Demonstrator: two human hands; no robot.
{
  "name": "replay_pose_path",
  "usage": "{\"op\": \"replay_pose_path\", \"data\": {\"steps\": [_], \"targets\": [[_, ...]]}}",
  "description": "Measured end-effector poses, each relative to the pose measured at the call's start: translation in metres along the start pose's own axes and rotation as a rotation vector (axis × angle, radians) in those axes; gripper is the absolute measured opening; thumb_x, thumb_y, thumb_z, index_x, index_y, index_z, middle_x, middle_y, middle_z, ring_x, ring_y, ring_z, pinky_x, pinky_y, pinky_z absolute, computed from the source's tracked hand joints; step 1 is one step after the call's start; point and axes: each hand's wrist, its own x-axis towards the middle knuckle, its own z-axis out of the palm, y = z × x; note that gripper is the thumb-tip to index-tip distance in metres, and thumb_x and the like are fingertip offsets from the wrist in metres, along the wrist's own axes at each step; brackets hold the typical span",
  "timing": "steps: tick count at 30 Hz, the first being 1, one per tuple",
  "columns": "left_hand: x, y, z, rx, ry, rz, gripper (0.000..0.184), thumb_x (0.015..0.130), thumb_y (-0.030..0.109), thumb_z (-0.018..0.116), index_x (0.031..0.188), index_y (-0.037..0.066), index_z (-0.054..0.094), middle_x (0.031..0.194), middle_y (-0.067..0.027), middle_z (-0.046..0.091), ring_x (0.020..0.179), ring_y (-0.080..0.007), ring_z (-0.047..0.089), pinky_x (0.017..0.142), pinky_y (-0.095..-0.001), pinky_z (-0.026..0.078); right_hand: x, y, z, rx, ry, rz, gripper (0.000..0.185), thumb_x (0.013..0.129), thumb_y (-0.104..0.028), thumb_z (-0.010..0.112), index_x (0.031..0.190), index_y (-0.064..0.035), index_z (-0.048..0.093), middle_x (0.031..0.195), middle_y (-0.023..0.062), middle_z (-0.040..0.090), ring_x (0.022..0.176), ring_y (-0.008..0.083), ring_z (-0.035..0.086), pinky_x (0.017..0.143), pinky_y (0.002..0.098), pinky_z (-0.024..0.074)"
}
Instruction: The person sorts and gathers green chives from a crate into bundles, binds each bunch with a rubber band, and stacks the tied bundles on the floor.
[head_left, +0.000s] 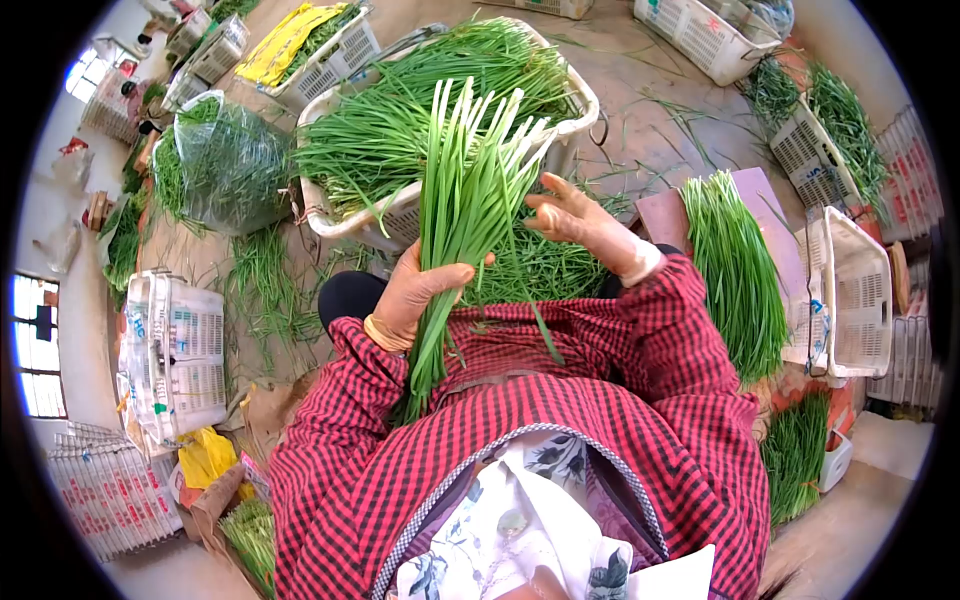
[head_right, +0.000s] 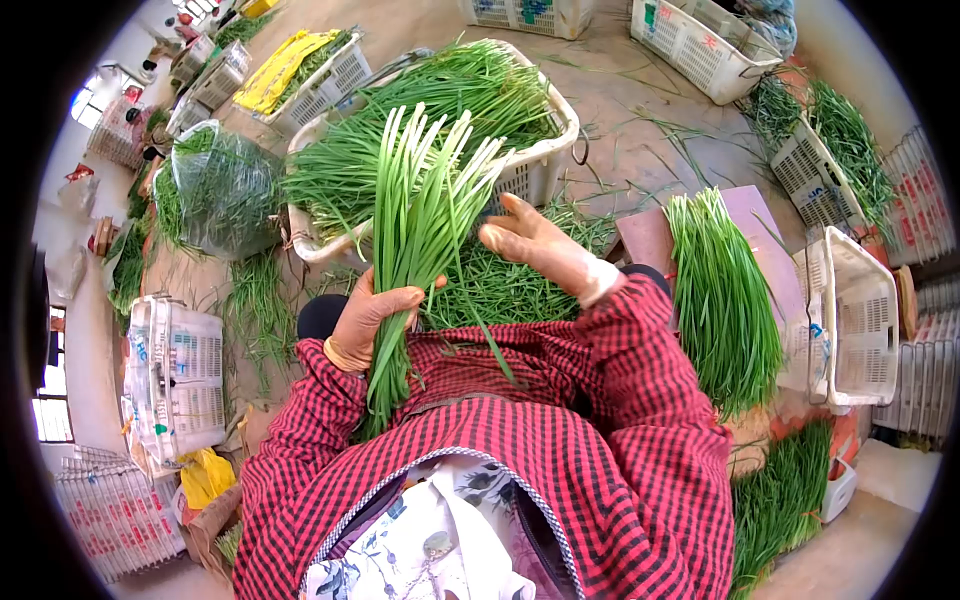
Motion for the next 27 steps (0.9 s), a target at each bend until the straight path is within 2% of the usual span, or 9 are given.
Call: {"op": "replay_pose_path", "data": {"steps": [4,7,10,13,15,16,18,23,27], "targets": [[0.006,-0.009,0.002,0.048,-0.034,0.012,0.046,0.083,0.001,0.069,0.128,0.002,0.056,0.11,-0.018,0.069,0.062,-0.0065,0.057,0.056,-0.0182,0.047,0.019,-0.034,0.024,0.385,-0.035,-0.251,0.101,0.083,-0.058,0.072,0.153,-0.0082,0.019,0.139,0.0052,0.049,0.127,0.0187,0.049,0.101,0.0368,0.0444],[0.019,-0.031,-0.004,0.24,-0.049,0.151,0.046,0.087,0.003,0.066,0.131,0.002,0.054,0.113,-0.0121,0.07,0.08,-0.0101,0.063,0.068,-0.0246,0.051,0.029,-0.044,0.026,0.329,0.042,-0.334,0.093,0.084,-0.058,0.07,0.152,-0.0127,0.026,0.142,0.006,0.047,0.125,0.0235,0.052,0.103,0.0402,0.0437],[0.02,-0.031,0.014,1.254,0.294,0.595,0.063,0.082,0.002,0.067,0.141,0.008,0.046,0.119,-0.0128,0.066,0.103,-0.0258,0.067,0.082,-0.0315,0.053,0.044,-0.039,0.026,0.35,0.137,-0.412,0.09,0.083,-0.052,0.074,0.149,-0.0083,0.03,0.134,0.0105,0.053,0.119,0.0227,0.056,0.098,0.0388,0.0476],[0.022,-0.021,0.024,1.516,0.319,0.632,0.075,0.075,-0.001,0.068,0.145,0.013,0.043,0.122,-0.015,0.062,0.105,-0.0334,0.065,0.082,-0.0358,0.053,0.043,-0.049,0.025,0.44,0.14,-0.415,0.086,0.083,-0.04,0.078,0.145,-0.001,0.032,0.124,0.0172,0.059,0.112,0.0259,0.062,0.095,0.0388,0.0519],[0.023,-0.018,0.028,1.533,0.31,0.654,0.082,0.07,-0.001,0.067,0.147,0.015,0.041,0.119,-0.0125,0.062,0.099,-0.0349,0.065,0.08,-0.0388,0.054,0.04,-0.057,0.024,0.546,0.175,-0.452,0.079,0.084,-0.031,0.079,0.141,0.0023,0.036,0.111,0.0159,0.065,0.104,0.0285,0.066,0.094,0.0419,0.0544],[0.023,-0.017,0.03,1.576,0.286,0.684,0.084,0.069,-0.001,0.068,0.147,0.015,0.041,0.116,-0.0119,0.063,0.097,-0.0342,0.065,0.079,-0.0393,0.054,0.036,-0.061,0.029,0.61,0.264,-0.463,0.057,0.082,-0.017,0.078,0.128,-0.0004,0.049,0.088,0.0082,0.066,0.089,0.0266,0.069,0.079,0.0382,0.0592],[0.022,-0.014,0.033,1.583,0.242,0.776,0.087,0.067,-0.001,0.069,0.148,0.017,0.04,0.107,-0.0106,0.063,0.091,-0.0329,0.065,0.077,-0.0406,0.054,0.038,-0.056,0.011,0.551,0.231,-0.55,0.048,0.082,-0.014,0.076,0.122,-0.0011,0.054,0.089,0.0086,0.066,0.088,0.0251,0.07,0.08,0.0378,0.0587],[0.023,-0.02,-0.032,1.667,0.351,0.532,0.081,0.07,0.004,0.073,0.144,0.016,0.042,0.104,-0.0118,0.065,0.096,-0.0325,0.065,0.082,-0.0407,0.053,-0.013,-0.092,-0.017,0.519,0.36,-0.773,0.042,0.085,-0.012,0.072,0.12,-0.0004,0.054,0.092,0.0095,0.068,0.099,0.028,0.068,0.095,0.0437,0.0545],[0.012,-0.031,-0.096,1.787,0.367,0.188,0.067,0.079,0.022,0.07,0.141,0.011,0.046,0.126,-0.0163,0.058,0.112,-0.0339,0.06,0.094,-0.0434,0.049,-0.043,-0.088,-0.053,0.548,0.27,-0.904,0.033,0.095,-0.015,0.061,0.124,-0.0014,0.056,0.101,0.0102,0.065,0.115,0.0294,0.058,0.117,0.0516,0.0314]]}}
